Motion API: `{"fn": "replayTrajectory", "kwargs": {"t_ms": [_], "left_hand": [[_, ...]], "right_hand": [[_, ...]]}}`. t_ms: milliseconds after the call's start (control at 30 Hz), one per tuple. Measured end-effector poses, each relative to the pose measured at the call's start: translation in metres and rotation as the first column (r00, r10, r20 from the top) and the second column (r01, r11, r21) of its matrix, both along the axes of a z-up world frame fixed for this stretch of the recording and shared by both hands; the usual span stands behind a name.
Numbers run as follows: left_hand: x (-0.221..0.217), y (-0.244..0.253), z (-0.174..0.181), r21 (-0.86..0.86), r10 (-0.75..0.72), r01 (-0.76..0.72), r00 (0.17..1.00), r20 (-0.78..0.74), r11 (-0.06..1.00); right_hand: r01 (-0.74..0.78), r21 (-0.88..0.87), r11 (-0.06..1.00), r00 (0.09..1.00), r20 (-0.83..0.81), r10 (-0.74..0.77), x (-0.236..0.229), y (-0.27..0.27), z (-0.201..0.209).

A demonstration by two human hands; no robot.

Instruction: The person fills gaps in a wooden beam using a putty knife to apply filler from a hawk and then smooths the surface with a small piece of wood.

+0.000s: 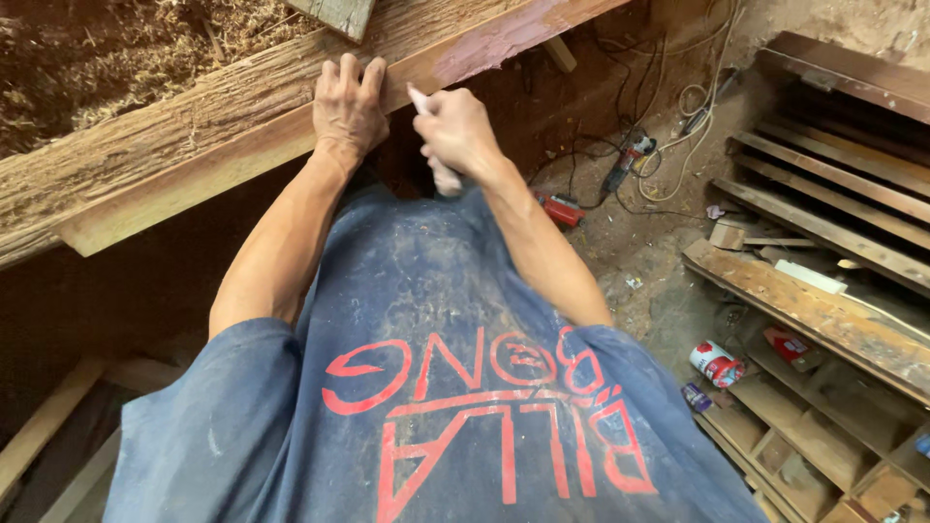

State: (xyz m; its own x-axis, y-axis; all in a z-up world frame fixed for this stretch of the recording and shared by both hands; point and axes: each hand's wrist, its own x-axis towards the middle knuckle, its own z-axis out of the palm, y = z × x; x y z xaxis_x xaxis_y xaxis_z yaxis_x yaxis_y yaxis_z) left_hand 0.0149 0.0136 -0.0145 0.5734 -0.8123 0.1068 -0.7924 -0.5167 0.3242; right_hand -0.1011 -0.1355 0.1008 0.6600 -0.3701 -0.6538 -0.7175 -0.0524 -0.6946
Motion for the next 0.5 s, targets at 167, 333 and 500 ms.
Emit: {"fn": "replayTrajectory", "kwargs": {"t_ms": [167,333,500], "left_hand": [[0.008,-0.005,0.013,0.144,0.009,0.015,0.986,-0.166,0.99],[0.039,-0.023,0.048,0.347,0.017,0.105,0.944,-0.331,0.932],[0.051,-0.028,0.062,0.364,-0.008,0.158,0.924,-0.381,0.918]], "right_hand": [[0.325,0.09,0.941,0.935,0.121,-0.334,-0.06,-0.056,0.016],[0.561,0.122,0.819,0.767,0.297,-0.569,-0.08,-0.101,-0.027],[0.538,-0.02,0.843,0.797,0.338,-0.5,-0.045,-0.096,-0.035]]}}
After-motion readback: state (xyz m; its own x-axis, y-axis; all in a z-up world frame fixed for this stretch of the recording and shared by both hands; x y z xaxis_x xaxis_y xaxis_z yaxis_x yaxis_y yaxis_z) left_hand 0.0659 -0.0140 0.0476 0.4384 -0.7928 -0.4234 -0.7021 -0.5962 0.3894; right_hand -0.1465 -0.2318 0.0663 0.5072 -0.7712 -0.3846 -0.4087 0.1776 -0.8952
